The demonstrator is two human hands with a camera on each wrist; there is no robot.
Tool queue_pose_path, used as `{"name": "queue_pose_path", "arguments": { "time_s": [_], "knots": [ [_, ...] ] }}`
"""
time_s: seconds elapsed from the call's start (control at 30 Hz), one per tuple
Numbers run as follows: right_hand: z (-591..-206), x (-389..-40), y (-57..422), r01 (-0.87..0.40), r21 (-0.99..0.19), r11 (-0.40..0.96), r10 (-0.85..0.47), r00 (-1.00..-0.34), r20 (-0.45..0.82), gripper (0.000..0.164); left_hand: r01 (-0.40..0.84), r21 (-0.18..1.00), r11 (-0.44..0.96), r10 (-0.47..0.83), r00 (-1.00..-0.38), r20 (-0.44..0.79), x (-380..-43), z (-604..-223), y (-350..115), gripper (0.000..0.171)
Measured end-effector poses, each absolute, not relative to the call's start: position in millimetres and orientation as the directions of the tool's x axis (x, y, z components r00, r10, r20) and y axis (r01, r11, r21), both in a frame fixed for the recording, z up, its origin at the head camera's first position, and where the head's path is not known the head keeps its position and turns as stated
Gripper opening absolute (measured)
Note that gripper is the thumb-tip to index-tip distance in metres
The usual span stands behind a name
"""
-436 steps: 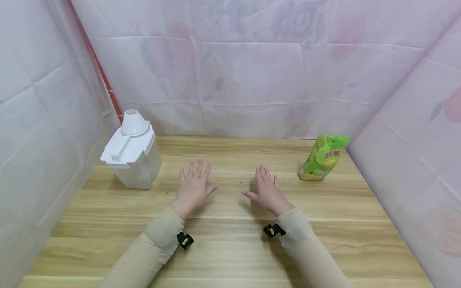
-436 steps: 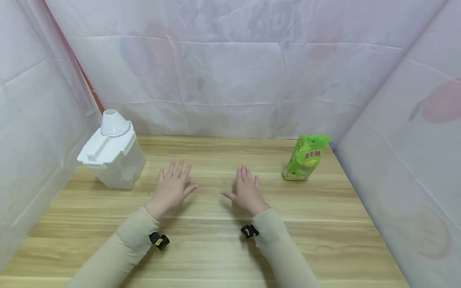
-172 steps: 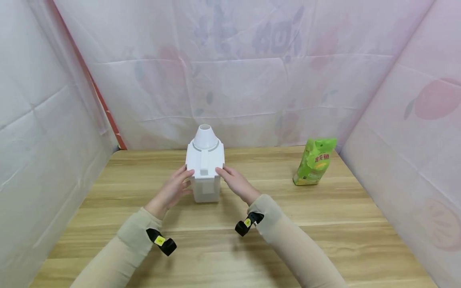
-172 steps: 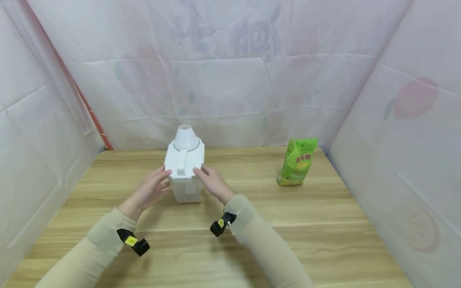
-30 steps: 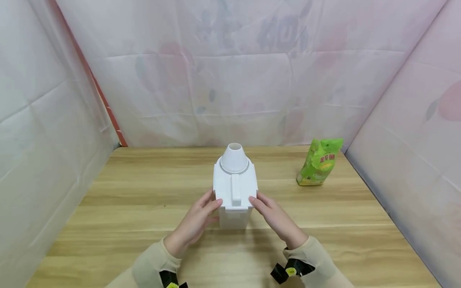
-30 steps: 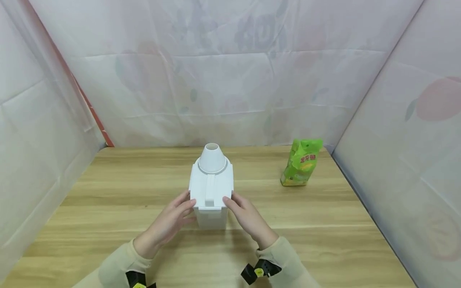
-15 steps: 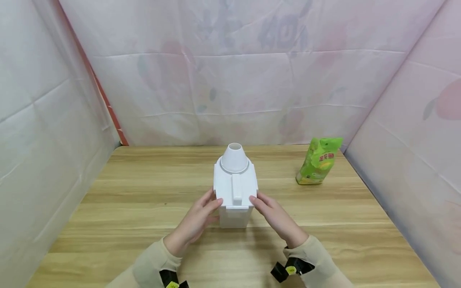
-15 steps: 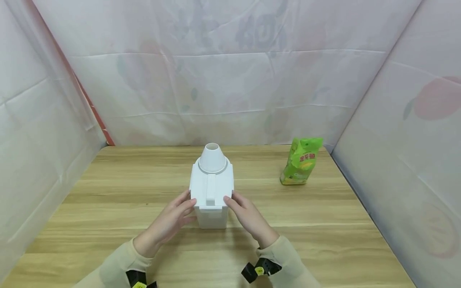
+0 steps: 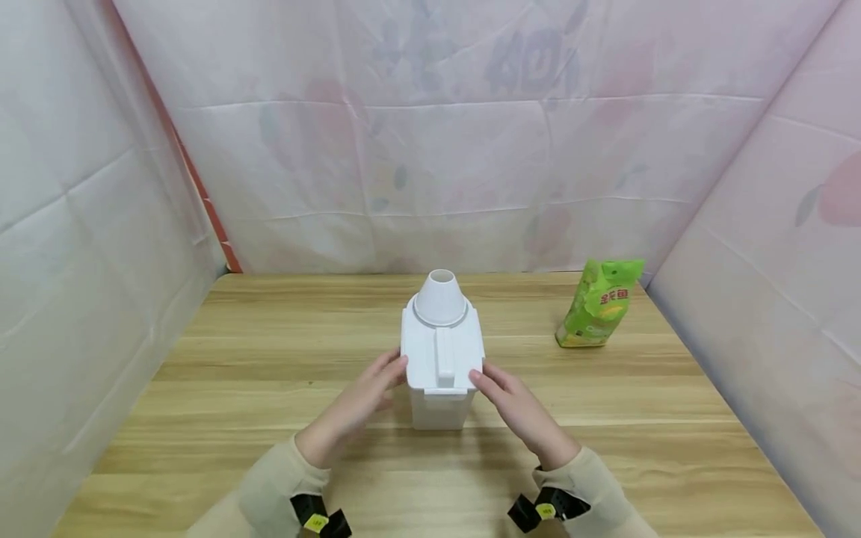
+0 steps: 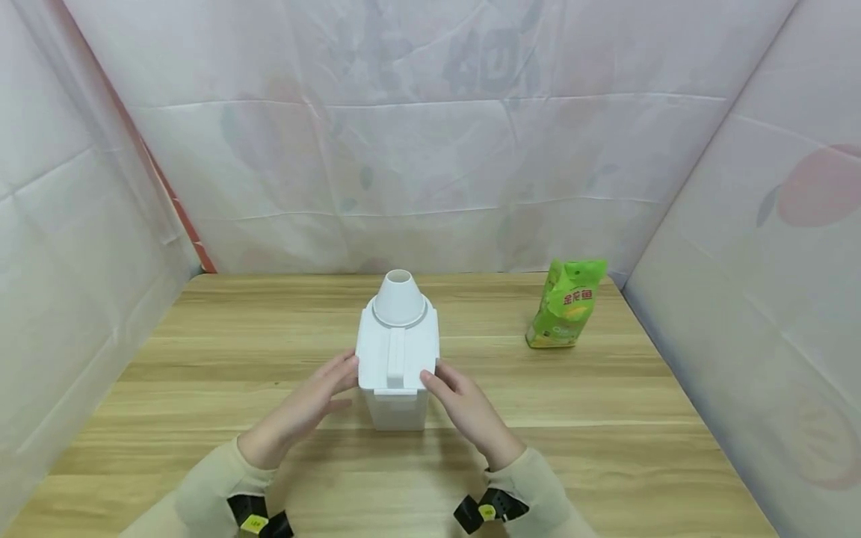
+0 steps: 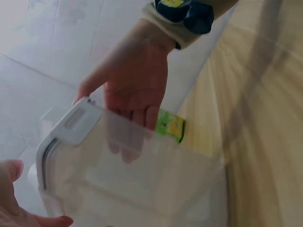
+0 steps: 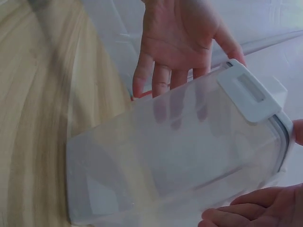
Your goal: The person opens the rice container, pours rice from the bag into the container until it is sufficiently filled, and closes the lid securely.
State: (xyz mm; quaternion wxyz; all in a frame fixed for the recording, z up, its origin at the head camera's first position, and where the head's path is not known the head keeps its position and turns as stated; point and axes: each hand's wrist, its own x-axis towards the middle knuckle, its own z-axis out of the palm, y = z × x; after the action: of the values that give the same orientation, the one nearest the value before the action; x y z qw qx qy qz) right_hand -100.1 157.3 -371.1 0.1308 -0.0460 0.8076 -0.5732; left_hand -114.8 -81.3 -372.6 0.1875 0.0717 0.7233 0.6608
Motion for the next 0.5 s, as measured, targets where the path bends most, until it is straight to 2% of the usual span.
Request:
{"name": "queue_pose_path", "arguments": {
  "time_s": [0.23, 0.5],
  "knots": [
    [-363, -105, 170, 0.064, -0.902, 0.427, -0.294, -0.934, -0.205, 0.069, -0.147, 0.982, 0.119, 0.310, -0.934, -0.178, -138, -362, -85, 0.053],
    [-357, -138, 168, 0.116, -0.958, 0.264, -0.244, -0.953, -0.182, 0.061, -0.192, 0.972, 0.137, 0.309, -0.924, -0.226, -155, -359, -89, 0.057]
  ]
}}
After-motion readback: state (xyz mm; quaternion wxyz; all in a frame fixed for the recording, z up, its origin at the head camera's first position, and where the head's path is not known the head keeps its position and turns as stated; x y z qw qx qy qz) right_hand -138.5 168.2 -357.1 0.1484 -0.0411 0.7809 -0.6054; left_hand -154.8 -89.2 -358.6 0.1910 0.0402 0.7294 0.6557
